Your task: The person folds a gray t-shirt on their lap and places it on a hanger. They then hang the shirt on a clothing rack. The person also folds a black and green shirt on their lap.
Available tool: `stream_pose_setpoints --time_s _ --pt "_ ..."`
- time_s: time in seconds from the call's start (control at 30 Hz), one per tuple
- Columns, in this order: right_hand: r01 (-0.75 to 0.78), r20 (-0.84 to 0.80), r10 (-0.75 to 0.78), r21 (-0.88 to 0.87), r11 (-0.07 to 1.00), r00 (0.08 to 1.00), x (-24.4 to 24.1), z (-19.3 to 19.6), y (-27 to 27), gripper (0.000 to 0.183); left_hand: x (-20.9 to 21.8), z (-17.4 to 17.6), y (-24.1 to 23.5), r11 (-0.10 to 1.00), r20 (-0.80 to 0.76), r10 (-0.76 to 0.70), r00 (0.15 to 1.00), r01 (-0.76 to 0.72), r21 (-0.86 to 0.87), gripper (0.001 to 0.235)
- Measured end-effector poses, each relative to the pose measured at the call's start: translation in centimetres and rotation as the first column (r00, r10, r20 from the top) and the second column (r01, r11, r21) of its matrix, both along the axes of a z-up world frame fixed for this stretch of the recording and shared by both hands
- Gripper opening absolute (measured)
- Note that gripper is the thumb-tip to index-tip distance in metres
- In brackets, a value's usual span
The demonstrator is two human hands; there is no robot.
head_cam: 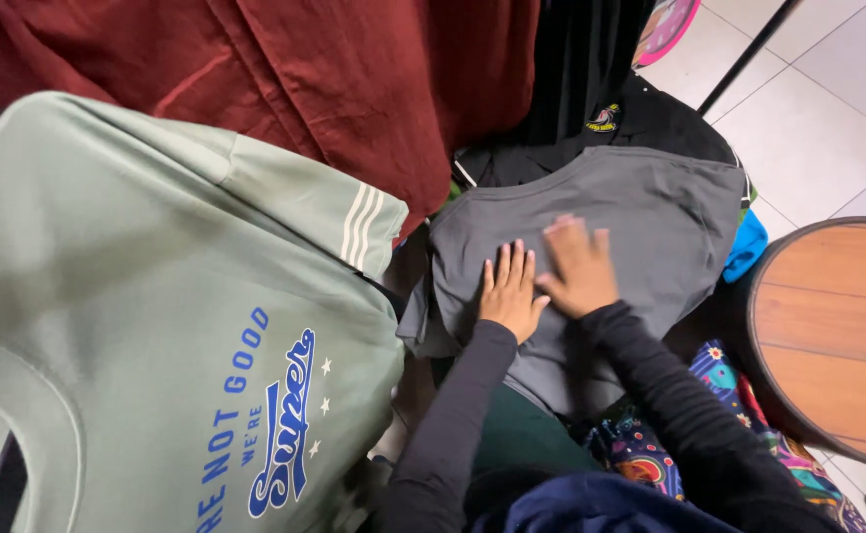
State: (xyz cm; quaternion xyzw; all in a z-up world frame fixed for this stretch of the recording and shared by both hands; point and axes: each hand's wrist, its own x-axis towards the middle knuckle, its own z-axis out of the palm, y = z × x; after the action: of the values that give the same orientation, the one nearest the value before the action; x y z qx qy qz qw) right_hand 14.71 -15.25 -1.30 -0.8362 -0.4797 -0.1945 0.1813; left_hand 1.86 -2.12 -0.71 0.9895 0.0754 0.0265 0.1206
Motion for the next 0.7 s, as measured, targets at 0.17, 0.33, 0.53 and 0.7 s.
stream_pose_setpoints --time_s 0.17,0.33,0.53,0.7 --pt "-0.119 -0.033 0.117 -0.062 0.991 0.993 0.6 -0.3 1.7 0.092 -0.8 -0.3 3.9 0.999 0.006 -0.014 1.000 0.014 0.052 0.101" --pt "-0.011 0.001 0.011 -0.036 0.999 1.000 7.2 1.0 -0.5 0.096 -0.1 0.5 6.7 0.994 -0.012 0.102 0.995 -0.101 0.049 0.119" --pt "0.428 -0.229 -0.412 0.021 0.904 0.882 9.1 -0.1 -0.5 0.089 0.1 -1.2 6.0 0.941 -0.057 0.314 0.948 -0.319 -0.109 0.128" --pt "0.216 -0.149 -0.211 0.017 0.976 0.966 0.5 0.0 1.4 0.096 -0.6 -0.9 1.5 0.995 0.141 -0.098 0.985 0.096 0.021 0.119"
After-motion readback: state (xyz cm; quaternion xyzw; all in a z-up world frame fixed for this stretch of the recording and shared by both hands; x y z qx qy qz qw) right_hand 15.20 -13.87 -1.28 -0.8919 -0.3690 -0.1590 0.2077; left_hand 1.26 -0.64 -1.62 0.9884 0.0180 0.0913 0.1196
